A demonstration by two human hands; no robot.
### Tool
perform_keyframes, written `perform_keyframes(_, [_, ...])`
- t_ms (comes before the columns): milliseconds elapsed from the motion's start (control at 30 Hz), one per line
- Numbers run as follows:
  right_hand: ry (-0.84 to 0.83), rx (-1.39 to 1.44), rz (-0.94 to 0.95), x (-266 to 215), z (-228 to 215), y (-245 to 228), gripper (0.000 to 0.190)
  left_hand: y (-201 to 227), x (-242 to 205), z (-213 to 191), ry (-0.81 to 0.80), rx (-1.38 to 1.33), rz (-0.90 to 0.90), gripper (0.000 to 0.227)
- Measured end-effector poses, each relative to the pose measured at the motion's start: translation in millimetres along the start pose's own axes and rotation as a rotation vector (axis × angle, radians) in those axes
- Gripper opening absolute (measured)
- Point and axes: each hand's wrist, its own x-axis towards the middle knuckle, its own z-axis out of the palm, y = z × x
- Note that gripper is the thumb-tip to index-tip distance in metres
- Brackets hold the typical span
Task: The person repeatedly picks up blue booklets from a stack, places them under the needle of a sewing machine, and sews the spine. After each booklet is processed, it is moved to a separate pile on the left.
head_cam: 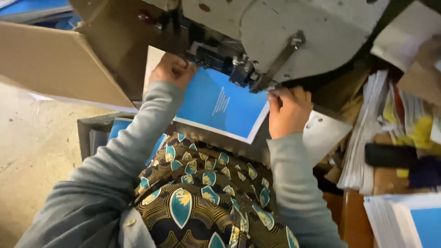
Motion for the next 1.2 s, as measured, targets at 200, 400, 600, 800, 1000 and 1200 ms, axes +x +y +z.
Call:
perform_keyframes(200, [0.082, 0.037, -0.038, -0.8, 0.0, 7.4, 0.013, -3.4, -16.8, 14.8, 0.115, -0.086, 0.375, 0.027])
perform_keyframes(400, [0.022, 0.137, -0.043, -3.1, -5.6, 0.6, 0.012, 31.9, -78.2, 49.8, 0.066, -0.194, 0.596, 0.029])
perform_keyframes(600, [0.047, 0.184, -0.069, -6.2, 5.9, 18.6, 0.016, 45.5, -81.2, 40.8, -0.073, -0.159, 0.56, 0.033])
perform_keyframes(800, [-0.075, 0.212, -0.147, -16.2, -24.1, -0.8, 0.052, 21.8, -102.9, 22.0, -0.268, -0.359, 0.34, 0.027])
perform_keyframes(1000, [-0.242, 0.265, -0.326, -66.2, -49.2, -16.6, 0.062, -39.0, -163.6, 3.0, -0.154, -0.364, 0.76, 0.016])
perform_keyframes(1200, [-0.395, 0.552, -0.25, -94.8, -95.5, -22.0, 0.043, 3.8, -169.1, -73.5, -0.154, -0.372, 0.877, 0.012])
